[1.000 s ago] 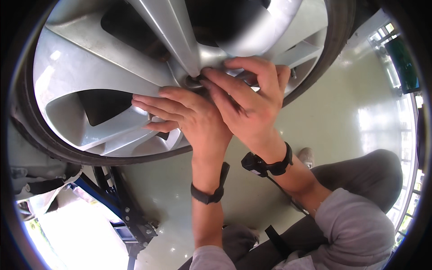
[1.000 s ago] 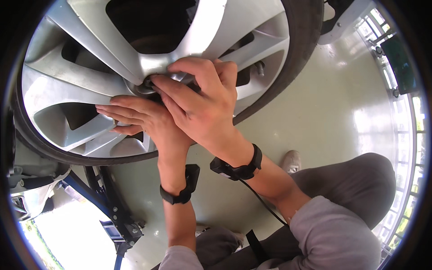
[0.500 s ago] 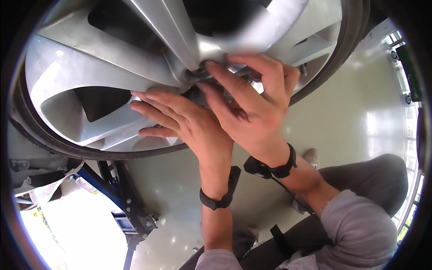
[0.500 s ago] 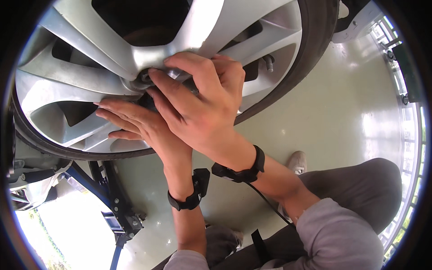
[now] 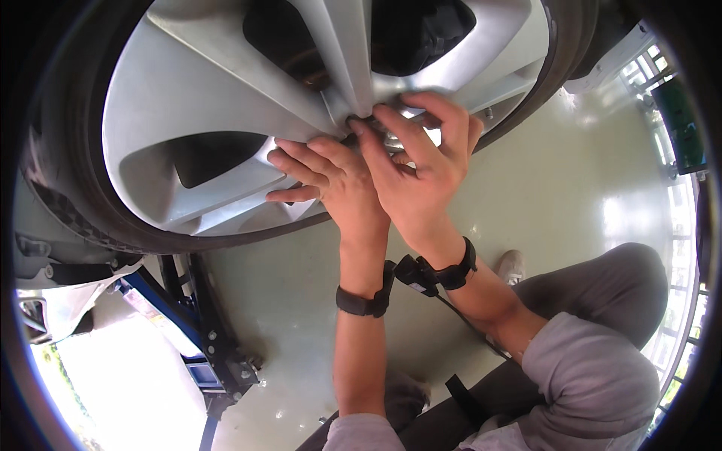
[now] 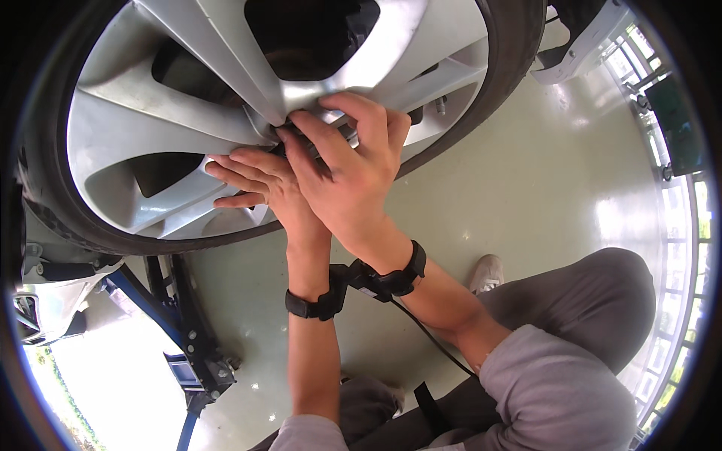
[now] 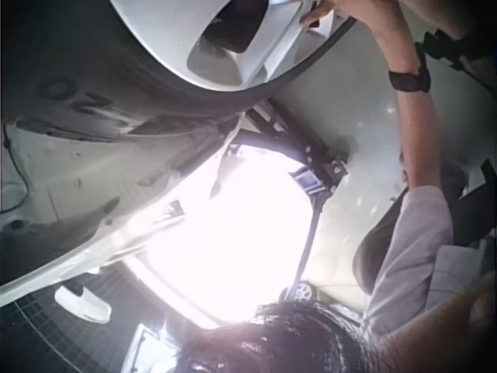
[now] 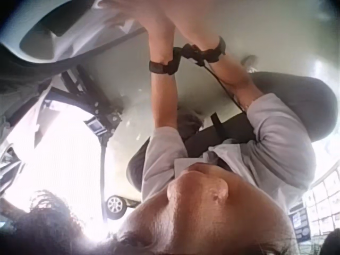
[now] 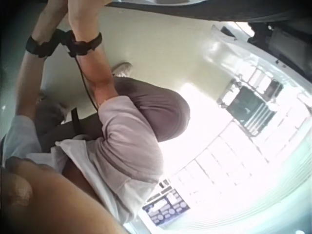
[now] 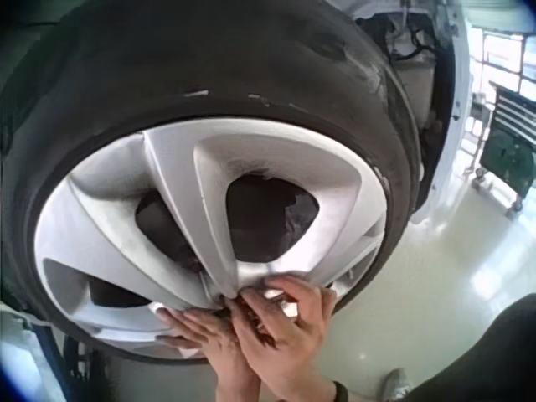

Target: Replacing a car tire by mounting a wheel onto the hub and tightening lug nuts using a cross wrench while the car is raised on a jack.

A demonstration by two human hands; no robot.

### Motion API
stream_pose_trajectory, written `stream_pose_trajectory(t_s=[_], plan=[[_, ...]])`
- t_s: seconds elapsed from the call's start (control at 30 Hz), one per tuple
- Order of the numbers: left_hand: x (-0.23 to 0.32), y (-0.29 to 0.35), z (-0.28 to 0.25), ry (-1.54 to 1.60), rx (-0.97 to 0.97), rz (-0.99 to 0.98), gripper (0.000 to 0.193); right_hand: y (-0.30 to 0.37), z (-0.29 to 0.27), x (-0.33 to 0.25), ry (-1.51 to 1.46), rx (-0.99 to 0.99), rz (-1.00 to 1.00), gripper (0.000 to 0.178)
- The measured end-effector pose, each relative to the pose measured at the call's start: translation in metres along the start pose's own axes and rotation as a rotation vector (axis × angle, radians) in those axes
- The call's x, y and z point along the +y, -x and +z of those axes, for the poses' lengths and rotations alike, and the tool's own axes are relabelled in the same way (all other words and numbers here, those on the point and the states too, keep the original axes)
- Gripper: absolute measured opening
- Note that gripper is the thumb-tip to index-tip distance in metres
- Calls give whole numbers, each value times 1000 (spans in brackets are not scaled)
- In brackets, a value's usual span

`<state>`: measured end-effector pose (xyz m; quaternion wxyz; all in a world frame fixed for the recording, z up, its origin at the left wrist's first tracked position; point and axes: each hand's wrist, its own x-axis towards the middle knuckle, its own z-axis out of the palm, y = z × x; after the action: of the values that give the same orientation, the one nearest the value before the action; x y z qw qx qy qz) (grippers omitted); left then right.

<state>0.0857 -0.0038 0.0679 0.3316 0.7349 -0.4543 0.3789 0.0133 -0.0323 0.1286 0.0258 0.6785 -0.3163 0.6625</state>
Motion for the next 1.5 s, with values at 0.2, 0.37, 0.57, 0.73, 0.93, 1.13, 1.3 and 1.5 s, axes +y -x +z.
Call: stream_pose_trajectory(t_s=[0.2, 0.37, 0.57, 0.73, 0.93, 1.13, 1.3, 1.5], plan=[[-1, 1, 1, -85, -20, 20, 98, 5, 2, 9, -33, 18, -42, 30], [0, -3, -5, -50, -87, -3, 99, 9, 10, 12, -19, 73, -31, 26], [0, -5, -9, -4, -77, 16, 104, 5, 8, 15, -35, 62, -85, 31], [-4, -4, -10, -17, -93, 38, 110, 6, 4, 19, -31, 24, -119, 35], [-4, -5, -11, -54, -107, 37, 117, 5, 11, 26, -15, 66, -183, 37], [-1, -7, -12, -30, -49, 25, 105, 4, 14, 26, -51, 114, -213, 31], [-3, -5, -11, -171, -105, 23, 127, 6, 18, 31, -67, 161, -212, 31], [-1, -4, -15, -188, -102, 21, 123, 7, 20, 31, -83, 146, -217, 31]])
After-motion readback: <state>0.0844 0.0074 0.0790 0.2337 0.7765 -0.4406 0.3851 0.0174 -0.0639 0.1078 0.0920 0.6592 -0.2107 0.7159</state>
